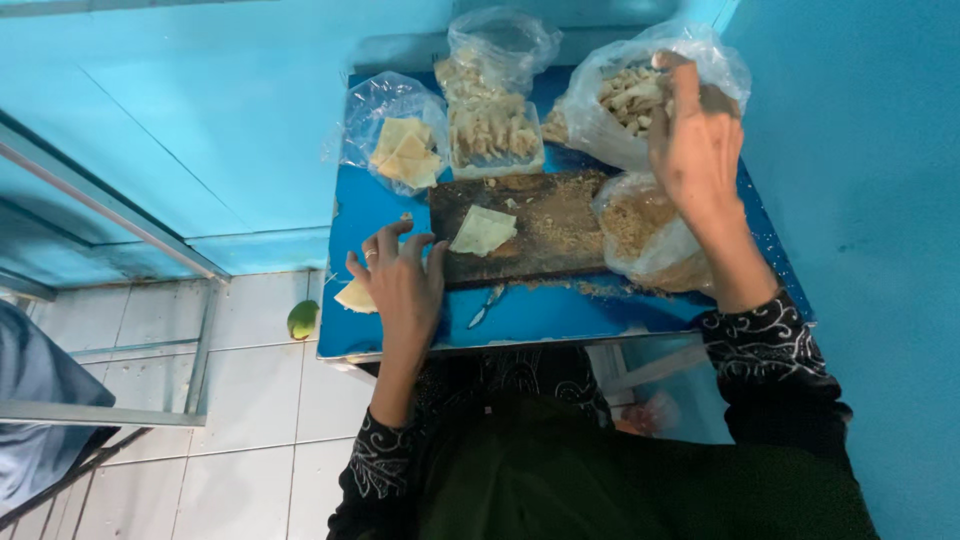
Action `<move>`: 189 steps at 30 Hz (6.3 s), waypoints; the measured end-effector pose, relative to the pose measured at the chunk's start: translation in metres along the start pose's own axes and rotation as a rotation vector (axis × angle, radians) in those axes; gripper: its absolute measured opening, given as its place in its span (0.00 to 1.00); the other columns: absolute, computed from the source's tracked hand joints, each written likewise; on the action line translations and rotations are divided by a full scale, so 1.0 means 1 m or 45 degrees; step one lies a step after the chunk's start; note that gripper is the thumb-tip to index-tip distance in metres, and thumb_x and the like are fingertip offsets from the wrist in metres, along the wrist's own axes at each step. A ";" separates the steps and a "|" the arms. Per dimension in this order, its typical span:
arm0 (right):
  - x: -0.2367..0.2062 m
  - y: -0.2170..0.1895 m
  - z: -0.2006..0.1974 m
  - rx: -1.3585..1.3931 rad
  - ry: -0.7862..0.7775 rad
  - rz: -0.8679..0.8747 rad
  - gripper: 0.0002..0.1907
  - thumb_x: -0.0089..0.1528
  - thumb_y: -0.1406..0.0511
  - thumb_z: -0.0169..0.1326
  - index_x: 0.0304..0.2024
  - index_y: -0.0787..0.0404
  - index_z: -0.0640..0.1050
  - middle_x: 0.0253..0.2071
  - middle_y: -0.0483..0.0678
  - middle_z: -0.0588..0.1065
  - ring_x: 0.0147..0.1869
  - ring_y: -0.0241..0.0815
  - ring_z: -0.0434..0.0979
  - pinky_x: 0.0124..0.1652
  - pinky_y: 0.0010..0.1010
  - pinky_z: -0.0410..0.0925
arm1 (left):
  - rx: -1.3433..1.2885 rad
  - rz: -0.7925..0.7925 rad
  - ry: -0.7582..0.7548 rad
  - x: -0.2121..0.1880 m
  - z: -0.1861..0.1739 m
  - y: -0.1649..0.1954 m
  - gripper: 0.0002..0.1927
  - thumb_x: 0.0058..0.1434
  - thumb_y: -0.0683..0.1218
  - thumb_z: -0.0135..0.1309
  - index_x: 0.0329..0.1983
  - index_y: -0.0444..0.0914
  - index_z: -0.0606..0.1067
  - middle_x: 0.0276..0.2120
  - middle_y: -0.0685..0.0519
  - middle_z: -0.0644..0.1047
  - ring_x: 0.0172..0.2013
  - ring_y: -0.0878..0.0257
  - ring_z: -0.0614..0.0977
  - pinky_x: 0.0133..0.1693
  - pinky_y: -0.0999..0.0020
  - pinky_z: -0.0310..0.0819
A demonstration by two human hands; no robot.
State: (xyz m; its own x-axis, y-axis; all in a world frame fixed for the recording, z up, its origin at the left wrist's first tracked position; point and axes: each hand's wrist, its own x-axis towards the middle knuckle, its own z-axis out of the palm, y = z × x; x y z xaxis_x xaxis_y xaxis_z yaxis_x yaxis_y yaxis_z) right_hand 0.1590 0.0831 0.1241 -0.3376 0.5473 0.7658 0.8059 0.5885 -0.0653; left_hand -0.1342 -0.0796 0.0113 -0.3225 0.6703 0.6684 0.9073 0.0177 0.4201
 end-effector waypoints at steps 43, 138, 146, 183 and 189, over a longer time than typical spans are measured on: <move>-0.074 0.024 -0.038 0.195 -0.909 -0.138 0.22 0.61 0.70 0.53 0.59 0.61 0.68 0.40 0.59 0.77 0.44 0.63 0.79 0.40 0.51 0.69 | -0.169 -0.010 -0.109 0.006 0.032 0.027 0.07 0.59 0.44 0.64 0.34 0.39 0.78 0.40 0.48 0.76 0.45 0.46 0.75 0.47 0.51 0.65; -0.045 -0.100 0.097 0.837 -0.731 -0.050 0.10 0.56 0.57 0.68 0.34 0.55 0.85 0.43 0.48 0.68 0.54 0.48 0.70 0.51 0.40 0.65 | -0.287 0.110 -0.211 0.024 0.024 0.007 0.08 0.47 0.43 0.67 0.31 0.44 0.81 0.59 0.49 0.70 0.63 0.45 0.65 0.62 0.34 0.49; -0.041 -0.104 0.108 0.782 -0.680 0.042 0.09 0.51 0.58 0.71 0.32 0.50 0.86 0.47 0.48 0.63 0.57 0.50 0.64 0.55 0.39 0.63 | -0.182 0.256 -0.241 0.026 0.021 -0.001 0.05 0.46 0.44 0.68 0.27 0.47 0.84 0.58 0.48 0.69 0.63 0.45 0.64 0.62 0.27 0.42; -0.054 -0.116 0.091 0.469 -0.377 -0.286 0.06 0.57 0.58 0.67 0.37 0.47 0.86 0.52 0.43 0.67 0.61 0.48 0.63 0.53 0.47 0.55 | -0.307 0.237 -0.123 0.028 0.035 -0.012 0.09 0.47 0.43 0.65 0.34 0.43 0.84 0.57 0.47 0.70 0.60 0.44 0.65 0.61 0.38 0.50; -0.054 -0.118 0.094 0.495 -0.435 -0.156 0.07 0.58 0.56 0.67 0.38 0.46 0.85 0.50 0.45 0.66 0.55 0.47 0.64 0.51 0.44 0.55 | -0.112 0.384 -0.126 0.022 0.035 -0.010 0.03 0.56 0.43 0.63 0.31 0.39 0.81 0.61 0.47 0.68 0.63 0.44 0.65 0.64 0.26 0.42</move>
State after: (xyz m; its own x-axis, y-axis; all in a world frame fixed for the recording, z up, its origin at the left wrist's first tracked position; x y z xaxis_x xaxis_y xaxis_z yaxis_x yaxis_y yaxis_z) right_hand 0.0368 0.0403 0.0308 -0.6091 0.5853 0.5352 0.5326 0.8019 -0.2708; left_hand -0.1414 -0.0386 0.0002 -0.0110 0.7047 0.7094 0.9299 -0.2537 0.2664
